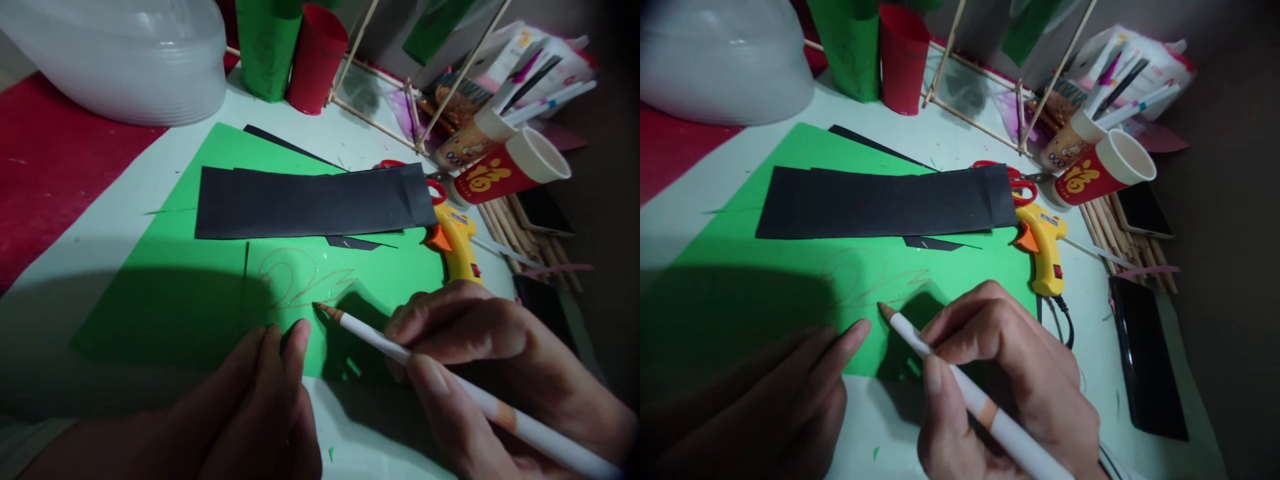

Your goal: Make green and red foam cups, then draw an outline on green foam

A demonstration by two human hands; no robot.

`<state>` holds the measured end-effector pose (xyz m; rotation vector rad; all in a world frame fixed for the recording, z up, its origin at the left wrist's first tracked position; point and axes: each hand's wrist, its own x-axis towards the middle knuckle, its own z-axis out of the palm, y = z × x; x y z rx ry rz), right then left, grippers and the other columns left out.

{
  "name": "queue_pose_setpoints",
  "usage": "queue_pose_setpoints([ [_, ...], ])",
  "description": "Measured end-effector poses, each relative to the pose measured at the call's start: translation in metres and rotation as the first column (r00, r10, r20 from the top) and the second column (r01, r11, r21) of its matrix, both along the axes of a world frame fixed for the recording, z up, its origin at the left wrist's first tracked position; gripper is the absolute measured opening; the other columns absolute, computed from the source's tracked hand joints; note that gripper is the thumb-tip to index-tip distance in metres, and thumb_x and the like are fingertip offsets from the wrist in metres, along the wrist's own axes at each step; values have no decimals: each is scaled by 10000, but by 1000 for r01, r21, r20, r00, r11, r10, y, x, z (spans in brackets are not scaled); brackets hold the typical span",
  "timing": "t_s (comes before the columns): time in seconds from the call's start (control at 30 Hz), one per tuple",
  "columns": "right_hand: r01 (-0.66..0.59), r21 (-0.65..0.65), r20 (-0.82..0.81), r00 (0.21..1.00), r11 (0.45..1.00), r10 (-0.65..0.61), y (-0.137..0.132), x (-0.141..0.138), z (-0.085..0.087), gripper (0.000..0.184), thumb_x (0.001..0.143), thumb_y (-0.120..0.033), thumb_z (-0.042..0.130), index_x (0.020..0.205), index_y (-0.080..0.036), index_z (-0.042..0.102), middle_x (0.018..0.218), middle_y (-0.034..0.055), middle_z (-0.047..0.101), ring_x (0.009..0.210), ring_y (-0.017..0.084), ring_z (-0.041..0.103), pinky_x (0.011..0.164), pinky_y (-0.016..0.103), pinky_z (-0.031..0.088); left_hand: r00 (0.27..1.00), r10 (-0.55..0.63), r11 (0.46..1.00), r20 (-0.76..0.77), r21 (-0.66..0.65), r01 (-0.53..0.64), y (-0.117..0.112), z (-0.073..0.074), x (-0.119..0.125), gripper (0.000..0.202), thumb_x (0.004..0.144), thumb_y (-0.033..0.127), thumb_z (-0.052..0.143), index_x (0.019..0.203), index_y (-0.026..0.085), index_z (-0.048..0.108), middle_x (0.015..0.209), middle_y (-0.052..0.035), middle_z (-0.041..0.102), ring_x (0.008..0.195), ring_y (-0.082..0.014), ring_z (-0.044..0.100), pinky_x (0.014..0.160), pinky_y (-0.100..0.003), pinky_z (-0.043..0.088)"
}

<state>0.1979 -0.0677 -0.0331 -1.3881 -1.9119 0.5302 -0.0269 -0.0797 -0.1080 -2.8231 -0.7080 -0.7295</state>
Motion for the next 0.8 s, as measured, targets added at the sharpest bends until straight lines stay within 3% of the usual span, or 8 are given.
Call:
queue_pose_setpoints([
  [0.1, -25, -18, 21, 999, 1000, 25, -1, 1, -2, 124, 843, -91, 638, 808, -205, 603, 793, 13, 688, 748, 125, 678, 624, 220, 551, 998, 28, 990, -50, 139, -21, 4, 5, 5, 77, 965, 184, 540, 959, 121, 585, 1222, -191, 651, 1198, -315, 586, 1065, -428, 464],
  [0.2, -49, -31, 23, 998, 998, 50, -3, 4, -4, 124, 850, -98, 639, 825, -211, 592, 810, 10, 687, 755, 123, 679, 628, 219, 555, 995, 90, 980, -45, 184, -80, 4, 7, 9, 30, 911, 177, 616, 900, 152, 626, 1145, -129, 708, 1146, -270, 638, 1068, -386, 502],
  [0.33, -53, -51, 50, 997, 997, 55, -3, 4, -4, 122, 856, -114, 637, 820, -221, 592, 822, 4, 694, 761, 123, 688, 616, 211, 559, 991, 132, 978, -17, 164, -128, 0, 3, 8, 25, 889, 184, 632, 896, 166, 648, 1153, -111, 729, 1165, -251, 654, 1093, -369, 516],
  [0.6, -7, -64, 74, 997, 998, 12, -9, 2, -3, 148, 869, -159, 648, 769, -235, 568, 787, -6, 684, 710, 120, 684, 581, 211, 559, 993, 77, 986, 85, 139, -88, 0, -7, 7, 75, 909, 213, 599, 948, 150, 585, 1263, -164, 665, 1309, -309, 562, 1187, -419, 418],
  [0.8, 116, -5, 75, 990, 993, -116, -13, -4, -7, 191, 889, -250, 649, 722, -259, 556, 719, -13, 668, 669, 152, 671, 535, 253, 557, 995, 72, 997, 73, 28, -75, -7, -10, -2, 112, 906, 250, 605, 986, 177, 637, 1235, -116, 710, 1270, -297, 611, 1094, -389, 542],
])
